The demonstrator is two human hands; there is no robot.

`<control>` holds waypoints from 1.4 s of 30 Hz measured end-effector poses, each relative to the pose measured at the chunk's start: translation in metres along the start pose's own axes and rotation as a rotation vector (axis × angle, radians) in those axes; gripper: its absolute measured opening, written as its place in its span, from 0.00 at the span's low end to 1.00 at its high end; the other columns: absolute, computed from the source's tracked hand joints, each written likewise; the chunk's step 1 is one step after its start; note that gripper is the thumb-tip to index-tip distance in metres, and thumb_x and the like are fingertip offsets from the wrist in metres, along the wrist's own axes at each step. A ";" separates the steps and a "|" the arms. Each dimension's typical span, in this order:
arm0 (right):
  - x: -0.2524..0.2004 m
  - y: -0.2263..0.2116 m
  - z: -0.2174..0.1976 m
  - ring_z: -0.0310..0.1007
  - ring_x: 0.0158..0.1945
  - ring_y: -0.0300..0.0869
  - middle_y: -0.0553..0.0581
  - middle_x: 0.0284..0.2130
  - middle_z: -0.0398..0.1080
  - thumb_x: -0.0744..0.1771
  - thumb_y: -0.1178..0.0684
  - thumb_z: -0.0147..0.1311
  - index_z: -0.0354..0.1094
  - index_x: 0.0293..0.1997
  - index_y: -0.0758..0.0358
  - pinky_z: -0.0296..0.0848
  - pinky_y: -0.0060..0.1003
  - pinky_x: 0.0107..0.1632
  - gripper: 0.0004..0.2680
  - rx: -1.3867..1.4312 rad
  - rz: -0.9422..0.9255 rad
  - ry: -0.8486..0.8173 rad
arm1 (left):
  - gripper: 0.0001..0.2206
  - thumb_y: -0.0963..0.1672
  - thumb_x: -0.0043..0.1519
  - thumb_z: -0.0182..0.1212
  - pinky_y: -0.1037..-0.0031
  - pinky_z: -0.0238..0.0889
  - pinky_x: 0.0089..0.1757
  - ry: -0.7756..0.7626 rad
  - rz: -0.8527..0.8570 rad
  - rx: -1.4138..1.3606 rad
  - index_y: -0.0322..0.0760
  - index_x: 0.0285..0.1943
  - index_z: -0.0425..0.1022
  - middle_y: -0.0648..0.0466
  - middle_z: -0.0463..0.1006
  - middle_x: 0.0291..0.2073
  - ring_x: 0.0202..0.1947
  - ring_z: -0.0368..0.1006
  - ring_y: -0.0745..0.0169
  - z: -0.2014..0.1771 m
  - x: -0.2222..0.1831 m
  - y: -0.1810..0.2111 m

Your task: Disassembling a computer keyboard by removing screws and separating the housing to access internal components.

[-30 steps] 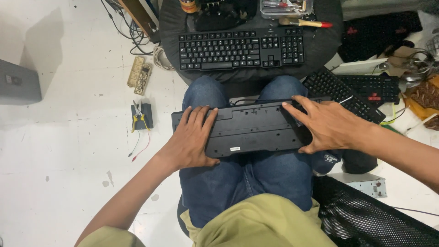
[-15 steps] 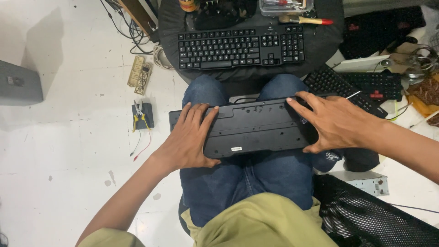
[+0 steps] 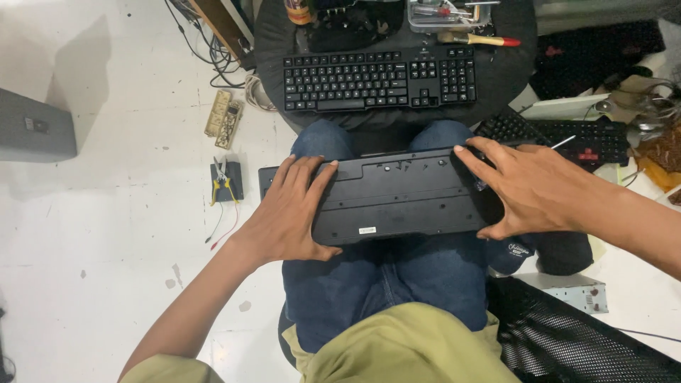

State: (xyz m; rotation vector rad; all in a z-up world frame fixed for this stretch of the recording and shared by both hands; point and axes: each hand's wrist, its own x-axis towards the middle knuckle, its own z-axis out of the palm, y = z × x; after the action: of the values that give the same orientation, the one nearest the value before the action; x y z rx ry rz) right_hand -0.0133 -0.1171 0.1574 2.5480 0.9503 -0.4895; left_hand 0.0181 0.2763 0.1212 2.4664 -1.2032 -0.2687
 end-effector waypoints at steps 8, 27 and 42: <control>0.001 0.004 -0.005 0.79 0.44 0.53 0.65 0.70 0.53 0.52 0.08 0.58 0.41 0.77 0.60 0.83 0.43 0.42 0.55 0.008 0.018 0.070 | 0.62 0.64 0.40 0.78 0.43 0.39 0.68 0.037 0.016 0.009 0.31 0.76 0.47 0.33 0.58 0.66 0.68 0.55 0.33 -0.015 -0.004 0.000; 0.008 0.009 -0.042 0.74 0.54 0.53 0.63 0.74 0.47 0.53 0.09 0.55 0.35 0.79 0.55 0.83 0.44 0.46 0.54 0.016 0.042 0.009 | 0.62 0.63 0.37 0.79 0.46 0.49 0.63 0.117 -0.005 0.026 0.30 0.75 0.50 0.33 0.59 0.65 0.64 0.58 0.32 -0.037 -0.014 -0.004; 0.018 0.023 -0.051 0.83 0.37 0.42 0.59 0.75 0.48 0.49 0.03 0.42 0.37 0.80 0.52 0.86 0.34 0.34 0.56 -0.240 0.111 0.064 | 0.56 0.66 0.46 0.68 0.43 0.53 0.61 0.270 -0.046 0.061 0.27 0.74 0.51 0.32 0.60 0.63 0.62 0.60 0.31 -0.050 -0.040 -0.015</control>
State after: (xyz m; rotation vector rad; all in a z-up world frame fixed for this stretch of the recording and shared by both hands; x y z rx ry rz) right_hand 0.0247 -0.1004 0.1986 2.3943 0.8291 -0.2467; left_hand 0.0204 0.3287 0.1604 2.4864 -1.0560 0.0894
